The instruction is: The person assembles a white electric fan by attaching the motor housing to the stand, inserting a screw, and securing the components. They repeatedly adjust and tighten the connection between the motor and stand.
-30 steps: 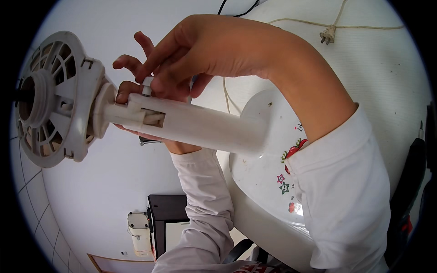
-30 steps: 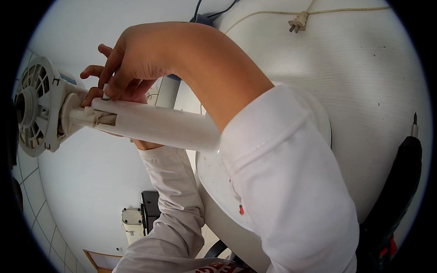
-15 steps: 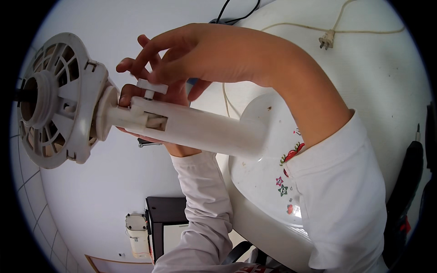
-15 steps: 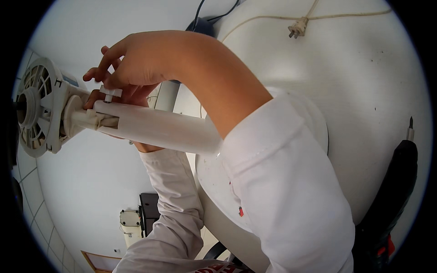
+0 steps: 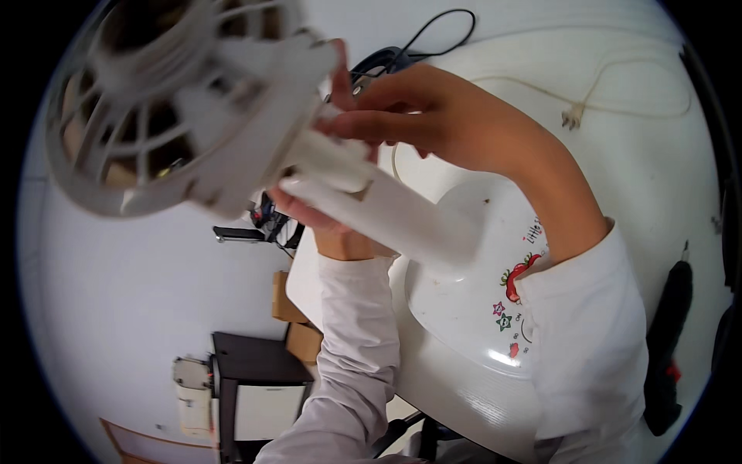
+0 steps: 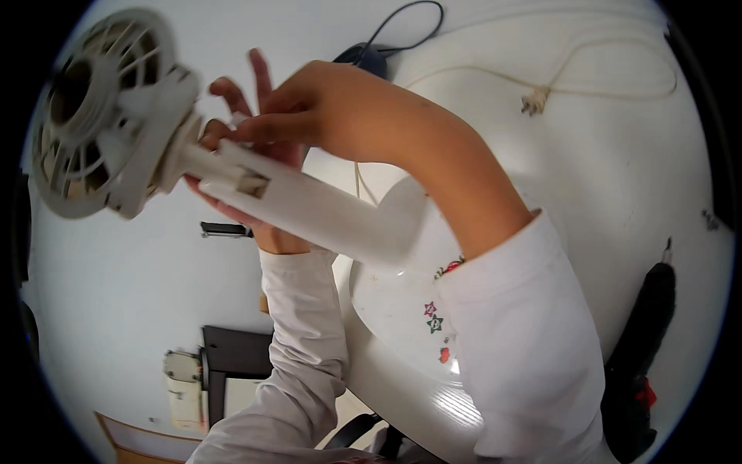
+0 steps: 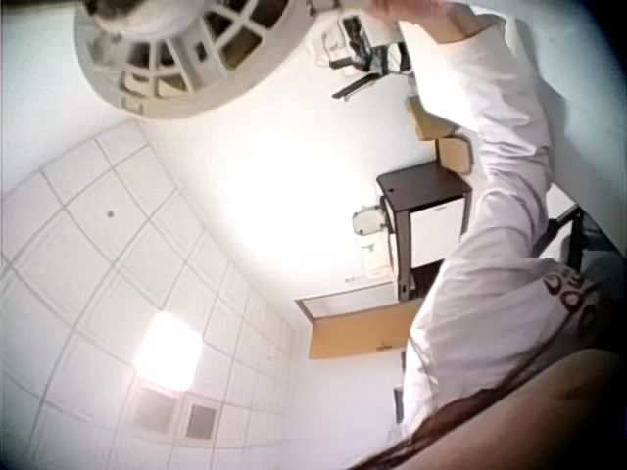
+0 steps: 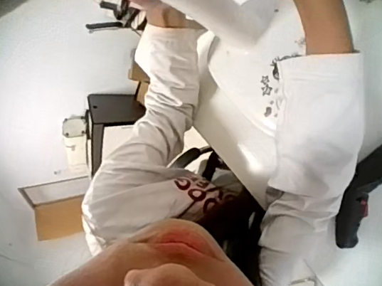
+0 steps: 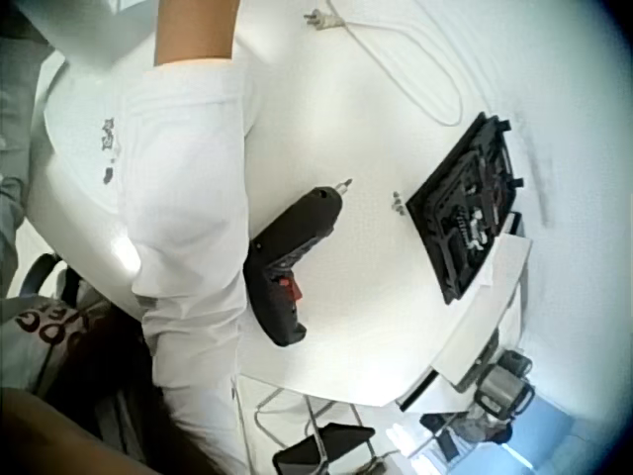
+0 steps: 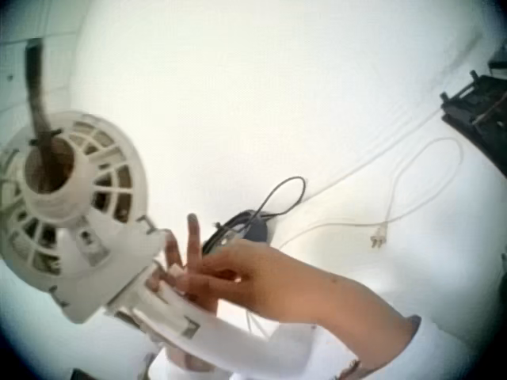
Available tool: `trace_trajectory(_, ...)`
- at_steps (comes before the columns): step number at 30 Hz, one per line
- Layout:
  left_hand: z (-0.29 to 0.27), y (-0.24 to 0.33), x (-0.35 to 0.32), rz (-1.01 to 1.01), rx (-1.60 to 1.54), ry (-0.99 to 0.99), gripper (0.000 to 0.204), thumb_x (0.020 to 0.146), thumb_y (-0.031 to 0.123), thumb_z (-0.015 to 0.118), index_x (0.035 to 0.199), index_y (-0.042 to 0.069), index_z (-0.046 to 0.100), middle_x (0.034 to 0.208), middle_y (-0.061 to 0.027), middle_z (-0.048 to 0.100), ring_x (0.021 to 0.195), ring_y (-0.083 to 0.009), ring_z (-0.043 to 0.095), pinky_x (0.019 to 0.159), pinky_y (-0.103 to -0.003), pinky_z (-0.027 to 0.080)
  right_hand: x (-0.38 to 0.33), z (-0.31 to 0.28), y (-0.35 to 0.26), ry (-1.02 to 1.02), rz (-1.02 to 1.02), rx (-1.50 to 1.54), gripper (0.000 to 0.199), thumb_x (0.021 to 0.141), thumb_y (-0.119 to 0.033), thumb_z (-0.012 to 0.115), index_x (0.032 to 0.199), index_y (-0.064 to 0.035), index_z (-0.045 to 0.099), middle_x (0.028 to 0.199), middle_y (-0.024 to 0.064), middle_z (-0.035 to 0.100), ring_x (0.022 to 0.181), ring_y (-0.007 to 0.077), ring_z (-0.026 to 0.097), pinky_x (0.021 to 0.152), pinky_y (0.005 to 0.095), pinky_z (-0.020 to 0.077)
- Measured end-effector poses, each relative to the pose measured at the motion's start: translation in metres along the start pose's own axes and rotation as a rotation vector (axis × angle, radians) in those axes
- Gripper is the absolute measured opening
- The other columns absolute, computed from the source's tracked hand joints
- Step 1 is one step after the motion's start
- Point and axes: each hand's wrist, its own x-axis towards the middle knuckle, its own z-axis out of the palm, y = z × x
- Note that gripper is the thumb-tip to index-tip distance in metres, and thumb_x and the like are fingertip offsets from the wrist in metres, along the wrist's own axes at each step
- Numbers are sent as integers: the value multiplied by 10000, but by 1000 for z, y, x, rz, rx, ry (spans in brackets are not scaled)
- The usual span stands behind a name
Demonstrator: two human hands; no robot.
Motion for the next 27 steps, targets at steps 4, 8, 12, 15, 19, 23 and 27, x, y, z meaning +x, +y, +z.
trace_trajectory(4,-25,1,2,-264,-272,-110,414,836,380,447,1087,62,533,1140,-100,545,1065,-279,487,883,-444,418,-10,-1,-18,142,69,325,349,809,-316,624,1048,-66,578,876,4,626,734,101,577,612,237,455)
trace_trajectory(8,-6,6,10,-265,-545,-133,287,795,50,521,1076,-12,520,1009,-103,587,840,-193,607,689,-312,514,-18,8,-21,296,212,271,391,856,-255,564,1165,-26,494,1062,62,572,930,148,556,735,275,475)
trace_trajectory(12,1,9,9,-285,-427,-70,290,744,58,572,1016,-42,565,933,-112,608,827,-167,599,690,-286,496,-23,0,-14,295,301,351,464,854,-297,572,1213,-29,452,1173,91,517,1001,204,541,820,353,473)
trace_trajectory(15,5,12,12,-305,-358,-72,286,734,82,596,987,-52,588,922,-120,611,817,-164,599,701,-279,490,-27,-19,-12,235,366,614,521,842,-370,568,1240,-63,427,1204,93,493,1055,234,515,815,426,479)
trace_trajectory(19,0,10,15,-258,-347,-111,281,761,99,580,1008,-34,581,936,-108,610,800,-165,606,706,-281,492,-23,-10,-3,267,268,556,501,842,-350,574,1228,-63,433,1194,91,496,1072,216,509,812,380,493)
trace_trajectory(23,3,22,13,-356,-400,-144,290,769,85,569,1032,-37,570,943,-113,612,802,-173,612,698,-291,498,-16,-8,-10,202,279,613,465,846,-315,577,1210,-58,443,1197,94,496,1070,204,513,844,352,495)
trace_trajectory(27,1,14,14,-335,-478,-154,289,756,82,591,1016,-44,582,933,-124,611,797,-189,615,679,-344,526,-15,-23,-7,79,256,462,444,857,-307,553,1198,-41,451,1204,112,494,1074,209,516,861,343,490)
